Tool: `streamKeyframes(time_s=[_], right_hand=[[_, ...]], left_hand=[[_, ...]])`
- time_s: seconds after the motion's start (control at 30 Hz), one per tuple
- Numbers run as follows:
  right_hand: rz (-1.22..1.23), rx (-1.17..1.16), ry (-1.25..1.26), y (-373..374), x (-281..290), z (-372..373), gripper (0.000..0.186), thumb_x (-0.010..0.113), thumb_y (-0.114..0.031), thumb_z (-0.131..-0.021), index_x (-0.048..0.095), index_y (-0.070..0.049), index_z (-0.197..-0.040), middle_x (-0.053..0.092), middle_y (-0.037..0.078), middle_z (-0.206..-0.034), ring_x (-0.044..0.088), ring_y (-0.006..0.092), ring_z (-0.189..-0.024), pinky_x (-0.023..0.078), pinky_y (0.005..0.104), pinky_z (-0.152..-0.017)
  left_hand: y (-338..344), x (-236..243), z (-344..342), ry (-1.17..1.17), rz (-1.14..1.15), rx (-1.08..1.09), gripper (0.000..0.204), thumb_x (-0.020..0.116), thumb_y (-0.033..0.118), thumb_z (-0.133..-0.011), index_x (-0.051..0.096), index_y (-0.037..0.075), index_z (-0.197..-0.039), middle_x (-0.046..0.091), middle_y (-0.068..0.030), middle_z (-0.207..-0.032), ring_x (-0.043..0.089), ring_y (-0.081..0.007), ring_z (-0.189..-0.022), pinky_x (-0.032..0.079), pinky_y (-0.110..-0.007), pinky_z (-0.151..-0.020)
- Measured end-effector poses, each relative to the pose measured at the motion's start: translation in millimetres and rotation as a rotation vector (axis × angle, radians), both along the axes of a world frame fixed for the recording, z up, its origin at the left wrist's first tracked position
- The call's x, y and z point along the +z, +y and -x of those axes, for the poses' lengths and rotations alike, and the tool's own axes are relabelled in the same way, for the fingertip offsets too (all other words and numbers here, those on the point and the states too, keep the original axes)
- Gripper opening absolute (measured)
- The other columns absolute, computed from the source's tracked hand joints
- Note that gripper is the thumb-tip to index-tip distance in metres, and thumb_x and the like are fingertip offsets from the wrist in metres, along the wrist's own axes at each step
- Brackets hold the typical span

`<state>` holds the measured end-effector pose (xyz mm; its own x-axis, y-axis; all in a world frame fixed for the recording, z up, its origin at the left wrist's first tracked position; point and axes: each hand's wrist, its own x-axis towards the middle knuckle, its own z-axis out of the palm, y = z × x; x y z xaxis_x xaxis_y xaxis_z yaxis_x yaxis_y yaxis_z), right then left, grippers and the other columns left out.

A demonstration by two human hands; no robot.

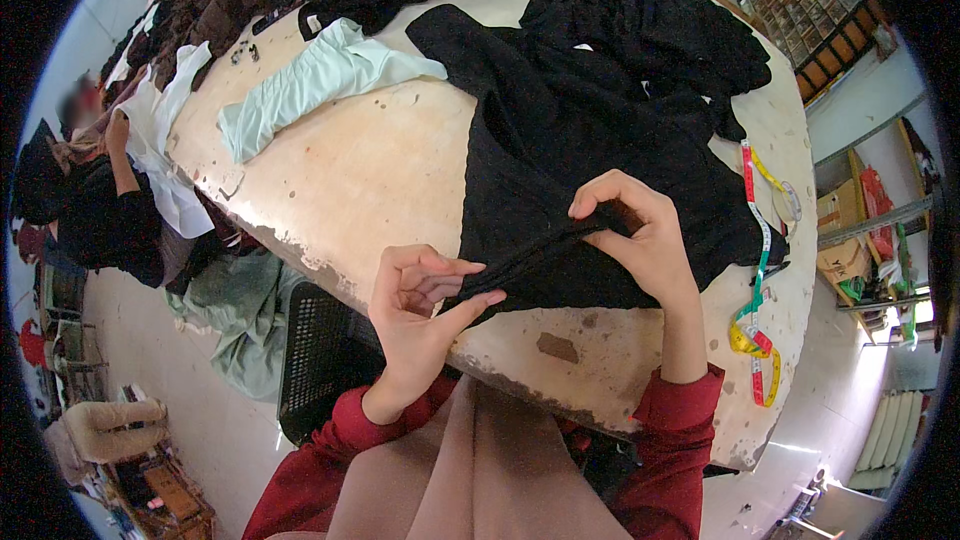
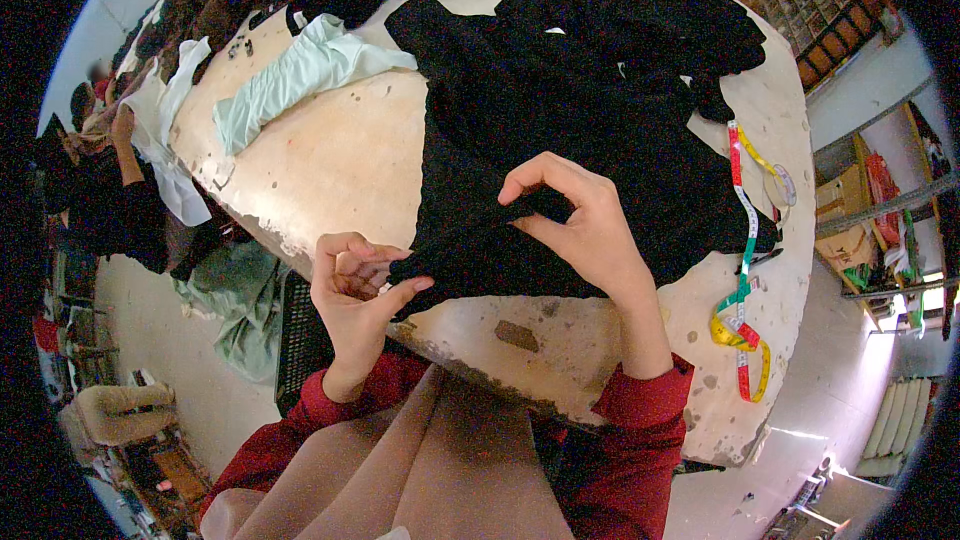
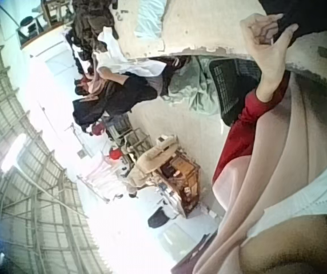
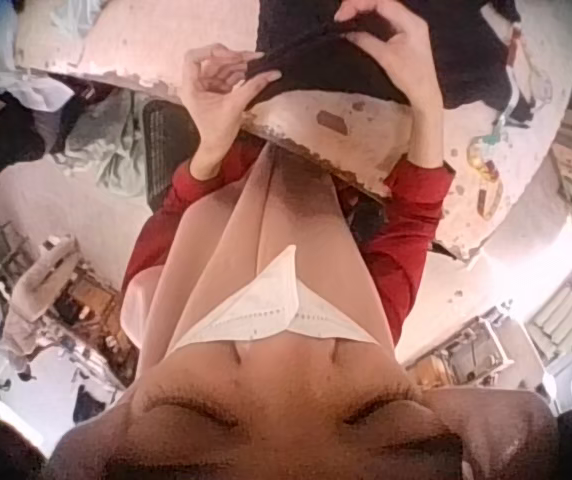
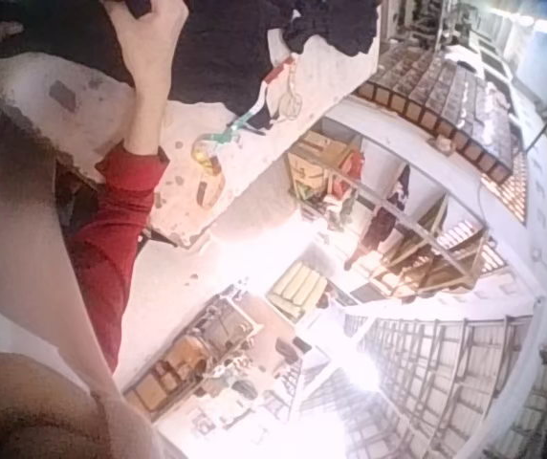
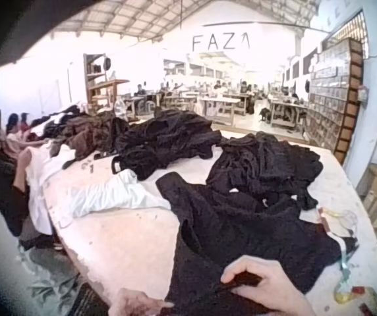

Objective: The person lays a black sweater on a table, measures its width with a tape measure, then folds the bottom hem and secures it with tape. They mark the fold with a pen and repeat the process on the other side.

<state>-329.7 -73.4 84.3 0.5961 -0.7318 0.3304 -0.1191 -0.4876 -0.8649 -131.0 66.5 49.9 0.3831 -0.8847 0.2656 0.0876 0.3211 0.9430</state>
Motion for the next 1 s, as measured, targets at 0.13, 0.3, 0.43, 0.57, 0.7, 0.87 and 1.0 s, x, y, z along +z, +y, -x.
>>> streamKeyframes(time_s=[0.13, 0.3, 0.43, 0.57, 0.7, 0.87, 1.0], right_hand=[[-0.008, -0.010, 0.005, 1, 0, -1, 0.026, 0.068, 0.010, -0.067, 0.063, -0.002, -0.090, 0.065, 0.005, -0.091, 0.064, 0.0177, -0.092, 0.049, 0.0285, -0.084], [-0.032, -0.028, 0.015, 0, -1, 1, 0.026, 0.068, 0.010, -0.068, 0.063, -0.002, -0.090, 0.066, 0.005, -0.092, 0.064, 0.0171, -0.092, 0.049, 0.0283, -0.085], [-0.029, -0.034, 0.013, -1, -2, 1, 0.027, 0.068, 0.010, -0.068, 0.063, -0.002, -0.091, 0.066, 0.005, -0.092, 0.064, 0.0165, -0.092, 0.048, 0.0280, -0.086], [-0.065, -0.011, 0.047, 1, -1, 1, 0.032, 0.059, 0.017, -0.066, 0.059, -0.002, -0.092, 0.060, 0.005, -0.095, 0.060, 0.0149, -0.095, 0.047, 0.0281, -0.090], [-0.041, -0.024, 0.035, 3, 0, -2, 0.030, 0.062, 0.015, -0.067, 0.060, -0.002, -0.091, 0.062, 0.005, -0.094, 0.062, 0.0155, -0.094, 0.047, 0.0277, -0.088], [0.112, -0.022, 0.119, 7, 5, -2, 0.032, 0.061, 0.014, -0.068, 0.062, -0.003, -0.095, 0.064, 0.004, -0.099, 0.062, 0.0141, -0.096, 0.048, 0.0282, -0.088], [0.443, 0.104, 0.095, 34, -19, -29, 0.035, 0.070, -0.003, -0.073, 0.062, -0.007, -0.106, 0.063, 0.010, -0.105, 0.061, 0.0284, -0.101, 0.048, 0.0382, -0.088]], left_hand=[[0, -1, 0, 0.011, 0.005, -0.001, 0.050, 0.076, -0.015, -0.071, 0.045, 0.004, -0.105, 0.066, -0.0153, -0.102, 0.066, -0.0150, -0.093, 0.057, -0.027, -0.081], [0, 0, 1, 0.009, -0.008, 0.001, 0.055, 0.077, -0.017, -0.066, 0.044, 0.005, -0.105, 0.063, -0.0160, -0.102, 0.064, -0.0172, -0.094, 0.059, -0.031, -0.078], [0, 2, 0, 0.016, 0.010, -0.027, 0.051, 0.074, -0.018, -0.070, 0.044, 0.003, -0.106, 0.063, -0.0182, -0.107, 0.065, -0.0164, -0.092, 0.058, -0.031, -0.082], [1, 3, 0, 0.090, 0.008, -0.043, 0.050, 0.073, -0.018, -0.072, 0.044, 0.002, -0.108, 0.062, -0.0193, -0.110, 0.065, -0.0161, -0.092, 0.058, -0.031, -0.084], [2, 1, -3, 0.077, 0.030, -0.054, 0.049, 0.073, -0.017, -0.073, 0.044, 0.002, -0.108, 0.062, -0.0198, -0.111, 0.064, -0.0153, -0.094, 0.057, -0.030, -0.083], [0, 5, -1, -0.366, -0.004, 0.114, 0.052, 0.080, -0.005, -0.071, 0.053, 0.003, -0.114, 0.063, -0.0134, -0.114, 0.060, -0.0197, -0.103, 0.051, -0.035, -0.090], [-3, 25, -1, -0.997, -0.078, 0.134, 0.041, 0.079, 0.007, -0.069, 0.066, 0.009, -0.109, 0.068, -0.0072, -0.103, 0.059, -0.0270, -0.102, 0.044, -0.038, -0.088]])
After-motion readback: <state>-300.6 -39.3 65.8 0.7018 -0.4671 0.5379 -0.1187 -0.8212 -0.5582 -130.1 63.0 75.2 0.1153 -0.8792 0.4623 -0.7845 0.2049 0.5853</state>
